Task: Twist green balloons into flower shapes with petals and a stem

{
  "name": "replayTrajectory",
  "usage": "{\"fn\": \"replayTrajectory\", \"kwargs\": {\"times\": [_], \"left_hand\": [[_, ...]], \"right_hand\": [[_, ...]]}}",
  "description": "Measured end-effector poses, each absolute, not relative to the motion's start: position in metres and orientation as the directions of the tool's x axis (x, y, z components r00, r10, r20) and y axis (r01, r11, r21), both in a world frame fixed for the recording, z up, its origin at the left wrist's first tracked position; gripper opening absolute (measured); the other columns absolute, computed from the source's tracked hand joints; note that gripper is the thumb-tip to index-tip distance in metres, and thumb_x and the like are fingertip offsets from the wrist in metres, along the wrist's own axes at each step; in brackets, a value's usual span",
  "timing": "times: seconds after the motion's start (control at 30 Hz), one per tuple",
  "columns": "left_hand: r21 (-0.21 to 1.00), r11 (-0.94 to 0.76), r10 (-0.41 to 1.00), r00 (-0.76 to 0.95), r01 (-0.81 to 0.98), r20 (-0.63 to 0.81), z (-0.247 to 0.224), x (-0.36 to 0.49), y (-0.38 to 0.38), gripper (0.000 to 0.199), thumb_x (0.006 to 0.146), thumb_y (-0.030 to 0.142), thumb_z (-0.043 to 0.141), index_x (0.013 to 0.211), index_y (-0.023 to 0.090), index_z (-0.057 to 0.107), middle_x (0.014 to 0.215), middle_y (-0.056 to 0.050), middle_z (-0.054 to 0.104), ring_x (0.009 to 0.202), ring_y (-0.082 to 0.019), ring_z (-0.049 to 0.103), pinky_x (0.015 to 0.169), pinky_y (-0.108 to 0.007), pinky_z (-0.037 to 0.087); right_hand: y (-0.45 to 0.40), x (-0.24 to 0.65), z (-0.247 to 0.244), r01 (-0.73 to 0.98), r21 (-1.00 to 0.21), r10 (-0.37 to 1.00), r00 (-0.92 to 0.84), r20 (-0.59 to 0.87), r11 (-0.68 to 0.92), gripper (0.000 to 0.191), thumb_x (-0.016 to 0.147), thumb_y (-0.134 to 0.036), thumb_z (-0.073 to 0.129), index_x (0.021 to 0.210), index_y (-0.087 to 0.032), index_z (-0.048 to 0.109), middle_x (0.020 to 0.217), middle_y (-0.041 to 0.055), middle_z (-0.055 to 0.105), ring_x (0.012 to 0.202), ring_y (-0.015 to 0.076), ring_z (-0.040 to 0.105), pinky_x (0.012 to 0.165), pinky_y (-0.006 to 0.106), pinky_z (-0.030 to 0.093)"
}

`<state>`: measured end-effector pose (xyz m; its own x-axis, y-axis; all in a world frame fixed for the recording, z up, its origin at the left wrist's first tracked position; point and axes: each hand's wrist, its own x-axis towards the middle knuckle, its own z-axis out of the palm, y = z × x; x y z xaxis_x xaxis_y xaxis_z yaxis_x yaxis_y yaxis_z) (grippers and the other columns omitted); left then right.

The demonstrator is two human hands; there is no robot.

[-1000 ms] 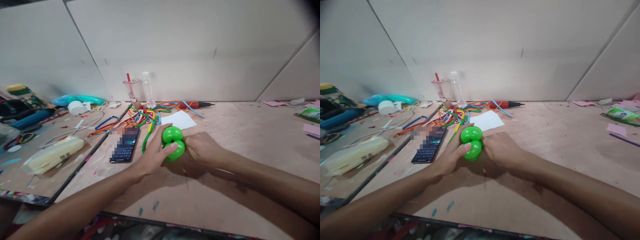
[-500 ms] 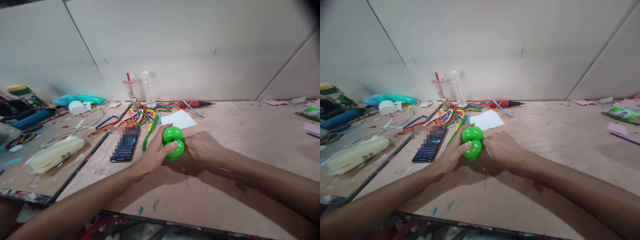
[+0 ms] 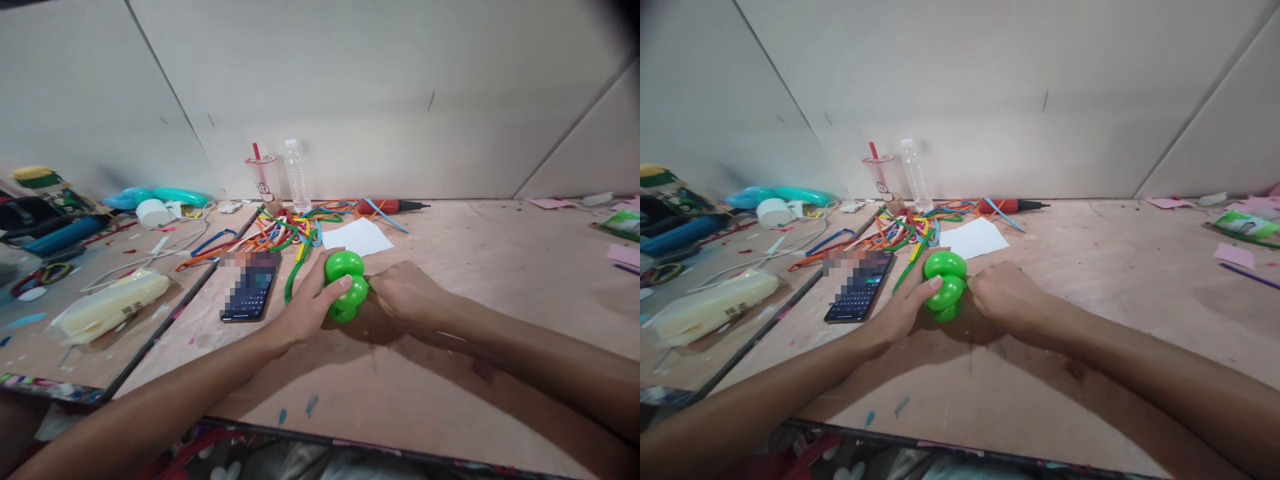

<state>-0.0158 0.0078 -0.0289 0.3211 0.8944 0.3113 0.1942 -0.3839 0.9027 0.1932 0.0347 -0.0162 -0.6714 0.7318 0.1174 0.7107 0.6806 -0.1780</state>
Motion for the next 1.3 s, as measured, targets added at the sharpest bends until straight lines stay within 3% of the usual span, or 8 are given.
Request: {"fn": "replayTrajectory", "kwargs": {"times": [0.17, 0.3, 0.4, 0.6, 0.77, 0.93, 1.2, 1.3], "left_hand": [[0.906, -0.374, 0.895, 0.334, 0.2, 0.296, -0.029, -0.015, 0.008, 0.044, 0.096, 0.047, 0.051, 0.133, 0.023, 0.047, 0.133, -0.008, 0.057, 0.122, -0.026, 0.052, 0.111, -0.04, 0.037], [0.901, -0.38, 0.892, 0.339, 0.208, 0.298, -0.029, -0.016, 0.006, 0.043, 0.097, 0.045, 0.05, 0.133, 0.021, 0.047, 0.132, -0.008, 0.056, 0.121, -0.024, 0.052, 0.11, -0.037, 0.036], [0.905, -0.368, 0.898, 0.335, 0.214, 0.286, -0.027, -0.016, 0.005, 0.045, 0.097, 0.045, 0.05, 0.134, 0.021, 0.046, 0.135, -0.008, 0.055, 0.121, -0.024, 0.052, 0.11, -0.038, 0.037], [0.911, -0.347, 0.905, 0.335, 0.224, 0.262, -0.025, -0.014, 0.004, 0.054, 0.094, 0.048, 0.053, 0.139, 0.02, 0.043, 0.136, -0.01, 0.055, 0.126, -0.027, 0.05, 0.111, -0.04, 0.035], [0.894, -0.36, 0.907, 0.327, 0.268, 0.267, -0.022, -0.015, 0.004, 0.069, 0.089, 0.052, 0.059, 0.145, 0.018, 0.037, 0.146, -0.013, 0.047, 0.135, -0.032, 0.042, 0.115, -0.045, 0.03], [0.858, -0.411, 0.896, 0.312, 0.309, 0.316, -0.019, -0.017, 0.005, 0.074, 0.086, 0.053, 0.064, 0.145, 0.018, 0.037, 0.148, -0.013, 0.045, 0.135, -0.032, 0.043, 0.116, -0.044, 0.03], [0.848, -0.432, 0.892, 0.283, 0.306, 0.352, -0.026, -0.02, 0.01, 0.082, 0.082, 0.055, 0.07, 0.148, 0.022, 0.034, 0.151, -0.012, 0.044, 0.139, -0.032, 0.042, 0.117, -0.046, 0.031], [0.879, -0.426, 0.892, 0.26, 0.213, 0.369, -0.026, -0.021, 0.012, 0.071, 0.089, 0.056, 0.061, 0.146, 0.021, 0.037, 0.15, -0.013, 0.045, 0.138, -0.03, 0.044, 0.116, -0.044, 0.033]], "right_hand": [[0.032, 0.195, -0.013, 0.718, -0.151, 0.73, -0.682, 0.047, 0.68, 0.024, 0.098, -0.036, 0.059, 0.104, -0.015, 0.07, 0.102, 0.0098, 0.072, 0.092, 0.0242, 0.069, 0.079, 0.037, 0.056], [0.032, 0.196, -0.011, 0.719, -0.133, 0.726, -0.687, 0.006, 0.682, 0.035, 0.097, -0.037, 0.062, 0.126, -0.018, 0.06, 0.127, 0.009, 0.062, 0.106, 0.0236, 0.065, 0.088, 0.044, 0.057], [0.033, 0.195, -0.009, 0.72, -0.119, 0.725, -0.689, -0.005, 0.684, 0.031, 0.097, -0.036, 0.061, 0.121, -0.017, 0.063, 0.122, 0.0087, 0.065, 0.101, 0.0226, 0.066, 0.085, 0.042, 0.057], [0.029, 0.19, -0.004, 0.706, -0.106, 0.713, -0.7, 0.046, 0.7, 0.028, 0.095, -0.024, 0.051, 0.078, -0.016, 0.072, 0.085, 0.0111, 0.076, 0.076, 0.0222, 0.067, 0.069, 0.031, 0.045], [0.027, 0.19, 0.0, 0.679, -0.138, 0.693, -0.708, 0.14, 0.721, 0.028, 0.096, -0.032, 0.049, 0.092, -0.016, 0.07, 0.099, 0.0126, 0.077, 0.085, 0.0253, 0.069, 0.073, 0.032, 0.044], [0.028, 0.193, 0.001, 0.635, -0.327, 0.711, -0.658, 0.248, 0.7, 0.019, 0.092, -0.028, 0.052, 0.1, -0.018, 0.066, 0.108, 0.0094, 0.075, 0.093, 0.0254, 0.069, 0.078, 0.032, 0.046], [0.031, 0.194, -0.006, 0.688, -0.371, 0.779, -0.585, 0.225, 0.624, 0.025, 0.088, -0.03, 0.058, 0.108, -0.017, 0.066, 0.111, 0.0112, 0.074, 0.096, 0.0289, 0.068, 0.08, 0.035, 0.048], [0.035, 0.197, -0.009, 0.698, -0.396, 0.8, -0.558, 0.222, 0.597, 0.027, 0.09, -0.032, 0.057, 0.113, -0.018, 0.064, 0.112, 0.0116, 0.074, 0.095, 0.0289, 0.068, 0.079, 0.036, 0.049]]}}
